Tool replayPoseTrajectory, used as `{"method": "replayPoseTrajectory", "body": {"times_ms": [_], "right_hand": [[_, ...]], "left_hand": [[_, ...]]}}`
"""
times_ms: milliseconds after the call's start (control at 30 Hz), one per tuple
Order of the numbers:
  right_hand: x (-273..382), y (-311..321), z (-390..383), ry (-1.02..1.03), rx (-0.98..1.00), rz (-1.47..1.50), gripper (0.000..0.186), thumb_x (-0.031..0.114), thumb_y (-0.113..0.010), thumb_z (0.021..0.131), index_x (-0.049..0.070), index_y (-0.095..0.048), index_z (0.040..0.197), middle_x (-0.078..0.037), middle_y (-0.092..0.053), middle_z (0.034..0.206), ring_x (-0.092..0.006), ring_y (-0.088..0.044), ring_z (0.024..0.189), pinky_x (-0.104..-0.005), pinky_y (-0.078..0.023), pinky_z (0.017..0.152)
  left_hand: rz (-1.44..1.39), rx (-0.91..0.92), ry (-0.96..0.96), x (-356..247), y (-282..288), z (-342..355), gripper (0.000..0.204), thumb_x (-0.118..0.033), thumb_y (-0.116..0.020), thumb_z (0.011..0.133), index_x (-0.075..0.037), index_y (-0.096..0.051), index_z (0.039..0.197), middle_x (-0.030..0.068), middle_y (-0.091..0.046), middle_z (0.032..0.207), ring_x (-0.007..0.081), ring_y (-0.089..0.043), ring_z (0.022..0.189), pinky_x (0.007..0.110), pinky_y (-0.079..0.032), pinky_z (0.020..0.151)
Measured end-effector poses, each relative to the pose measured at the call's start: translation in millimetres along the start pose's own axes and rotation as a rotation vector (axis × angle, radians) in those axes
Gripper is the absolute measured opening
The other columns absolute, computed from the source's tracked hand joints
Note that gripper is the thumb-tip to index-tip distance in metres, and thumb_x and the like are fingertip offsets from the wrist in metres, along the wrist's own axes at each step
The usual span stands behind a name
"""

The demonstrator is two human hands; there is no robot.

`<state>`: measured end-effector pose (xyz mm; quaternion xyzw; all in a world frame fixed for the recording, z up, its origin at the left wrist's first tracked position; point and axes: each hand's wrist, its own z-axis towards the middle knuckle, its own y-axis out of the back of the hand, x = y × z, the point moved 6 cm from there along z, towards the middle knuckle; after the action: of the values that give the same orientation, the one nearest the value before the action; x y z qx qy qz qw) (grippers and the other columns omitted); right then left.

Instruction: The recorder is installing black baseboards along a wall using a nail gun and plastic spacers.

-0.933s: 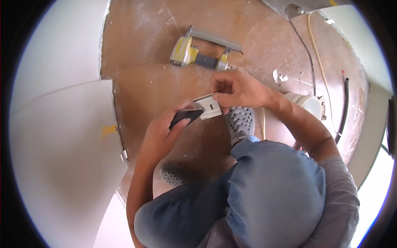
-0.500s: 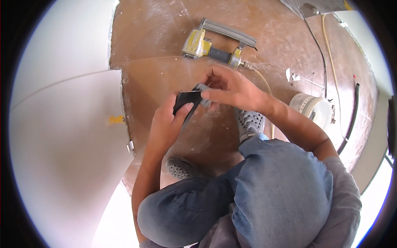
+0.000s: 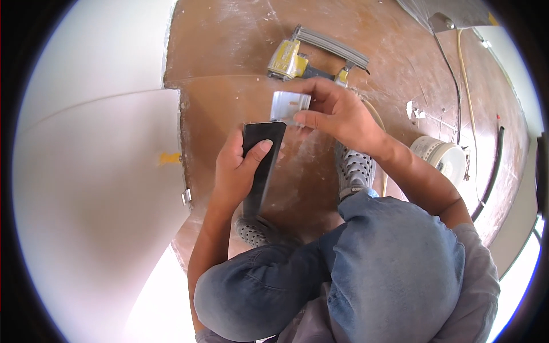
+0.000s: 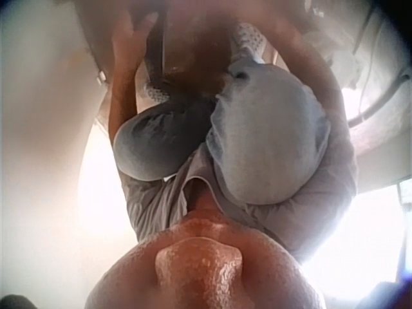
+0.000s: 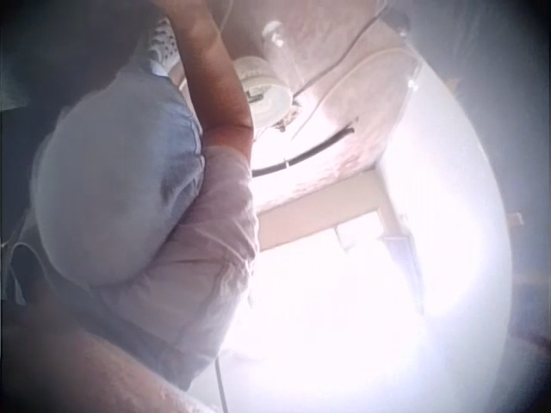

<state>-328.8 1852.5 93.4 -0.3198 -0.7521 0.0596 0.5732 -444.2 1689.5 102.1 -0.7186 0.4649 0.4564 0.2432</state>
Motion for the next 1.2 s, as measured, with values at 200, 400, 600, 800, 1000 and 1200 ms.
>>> {"method": "replayPoseTrajectory", "body": {"times_ms": [200, 400, 600, 800, 1000, 1200], "right_hand": [[21.0, 3.5, 5.9, 0.032, -0.064, -0.877, 0.037, 0.006, -0.066, 0.091, 0.006, -0.063, 0.128, -0.008, -0.072, 0.098, -0.0122, -0.069, 0.088, -0.0307, -0.054, 0.076], [22.2, -8.8, 13.0, 0.163, 0.088, -0.927, 0.025, 0.011, -0.07, 0.087, 0.006, -0.071, 0.112, -0.011, -0.069, 0.091, -0.0233, -0.067, 0.077, -0.0328, -0.053, 0.072], [10.0, -3.9, 24.6, 0.168, 0.187, -0.87, 0.029, 0.028, -0.072, 0.096, 0.003, -0.071, 0.11, -0.011, -0.069, 0.092, -0.0194, -0.068, 0.081, -0.034, -0.053, 0.073], [-0.7, -10.5, 29.8, -0.115, 0.251, -0.732, 0.047, 0.047, -0.06, 0.103, 0.001, -0.07, 0.109, -0.008, -0.068, 0.087, -0.0168, -0.067, 0.078, -0.0338, -0.053, 0.072], [-4.3, -9.2, 31.9, -0.131, 0.267, -0.726, 0.052, 0.053, -0.055, 0.104, 0.003, -0.071, 0.104, -0.008, -0.066, 0.08, -0.0152, -0.066, 0.07, -0.0327, -0.052, 0.068], [-2.7, -13.8, 33.5, -0.08, 0.244, -0.812, 0.05, 0.05, -0.055, 0.105, 0.003, -0.071, 0.102, -0.006, -0.065, 0.075, -0.0149, -0.064, 0.067, -0.0332, -0.052, 0.066]], "left_hand": [[0.268, 0.01, 0.048, 1.7, 0.7, -2.1, 0.032, -0.018, -0.064, 0.101, -0.002, -0.056, 0.128, 0.0157, -0.073, 0.103, 0.025, -0.073, 0.091, 0.035, -0.055, 0.081], [0.549, -0.008, -0.089, -7.1, -4.6, -1.4, 0.04, -0.02, -0.067, 0.098, -0.008, -0.054, 0.135, 0.0244, -0.07, 0.108, 0.0457, -0.068, 0.1, 0.047, -0.053, 0.081], [0.534, -0.017, -0.1, -9.5, -6.9, 0.0, 0.039, -0.019, -0.067, 0.098, -0.008, -0.054, 0.133, 0.026, -0.069, 0.108, 0.0474, -0.067, 0.1, 0.049, -0.053, 0.081], [0.531, -0.014, -0.04, -6.1, -5.0, -1.1, 0.035, -0.019, -0.066, 0.098, -0.006, -0.054, 0.128, 0.0267, -0.069, 0.106, 0.0482, -0.066, 0.1, 0.049, -0.052, 0.082], [0.486, 0.011, 0.031, -4.9, -4.3, -0.7, 0.032, -0.019, -0.067, 0.098, -0.004, -0.055, 0.123, 0.0261, -0.07, 0.103, 0.0466, -0.067, 0.097, 0.046, -0.052, 0.082], [0.428, 0.0, 0.072, 2.9, 0.3, -1.5, 0.03, -0.019, -0.066, 0.098, -0.003, -0.058, 0.122, 0.0257, -0.07, 0.099, 0.0453, -0.067, 0.095, 0.044, -0.052, 0.081]]}}
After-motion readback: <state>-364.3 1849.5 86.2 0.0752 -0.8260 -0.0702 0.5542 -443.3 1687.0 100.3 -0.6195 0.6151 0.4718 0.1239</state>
